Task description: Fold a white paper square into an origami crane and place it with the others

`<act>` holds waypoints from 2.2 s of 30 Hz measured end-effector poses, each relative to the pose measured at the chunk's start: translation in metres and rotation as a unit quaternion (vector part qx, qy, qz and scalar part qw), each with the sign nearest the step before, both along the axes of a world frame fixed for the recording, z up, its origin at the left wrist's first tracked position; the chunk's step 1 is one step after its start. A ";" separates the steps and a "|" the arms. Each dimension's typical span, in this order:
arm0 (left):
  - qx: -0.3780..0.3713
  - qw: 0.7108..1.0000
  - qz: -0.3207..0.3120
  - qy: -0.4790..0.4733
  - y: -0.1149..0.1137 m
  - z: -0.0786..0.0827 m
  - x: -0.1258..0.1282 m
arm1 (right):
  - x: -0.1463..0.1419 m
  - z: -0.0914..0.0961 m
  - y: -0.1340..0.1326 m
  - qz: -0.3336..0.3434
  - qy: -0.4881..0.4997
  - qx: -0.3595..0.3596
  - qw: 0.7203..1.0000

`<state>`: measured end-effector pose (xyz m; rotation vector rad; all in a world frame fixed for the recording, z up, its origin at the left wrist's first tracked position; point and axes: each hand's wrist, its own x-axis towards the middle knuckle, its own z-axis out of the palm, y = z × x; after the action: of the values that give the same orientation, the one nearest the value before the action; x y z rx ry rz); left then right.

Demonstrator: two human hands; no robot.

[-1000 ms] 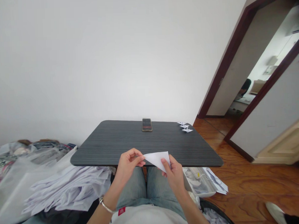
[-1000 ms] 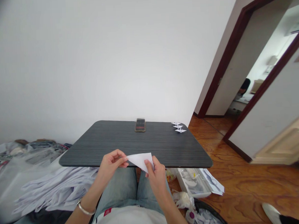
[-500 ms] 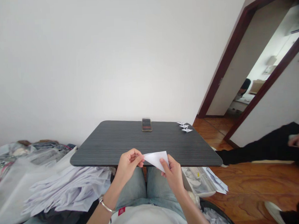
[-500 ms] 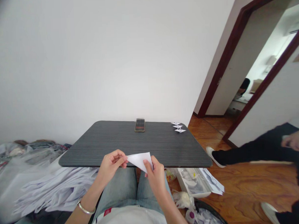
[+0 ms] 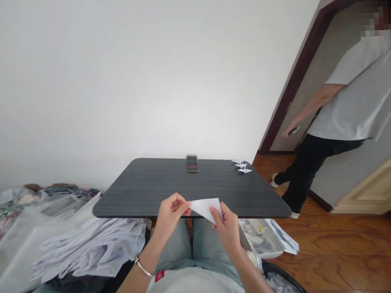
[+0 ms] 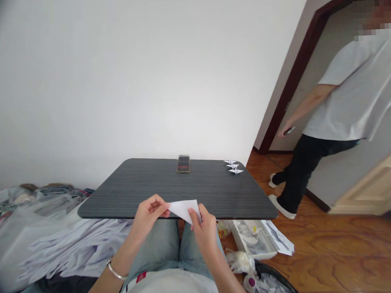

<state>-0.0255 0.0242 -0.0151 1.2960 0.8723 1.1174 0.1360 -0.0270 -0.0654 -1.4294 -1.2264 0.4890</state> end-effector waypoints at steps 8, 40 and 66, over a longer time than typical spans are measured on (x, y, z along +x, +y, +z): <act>-0.028 0.999 0.028 -0.030 0.000 -0.001 0.001 | -0.001 0.005 0.001 0.029 0.041 -0.021 0.999; -0.045 0.998 -0.002 -0.032 -0.009 0.004 0.003 | -0.001 0.003 -0.001 0.010 0.099 0.014 0.995; 0.063 0.989 -0.050 0.123 -0.018 -0.005 0.019 | -0.003 0.021 -0.003 0.119 0.184 0.037 0.975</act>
<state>-0.0060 0.0061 -0.0197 1.5899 0.9164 0.9601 0.1333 -0.0299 -0.0439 -1.0724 -1.1040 0.8254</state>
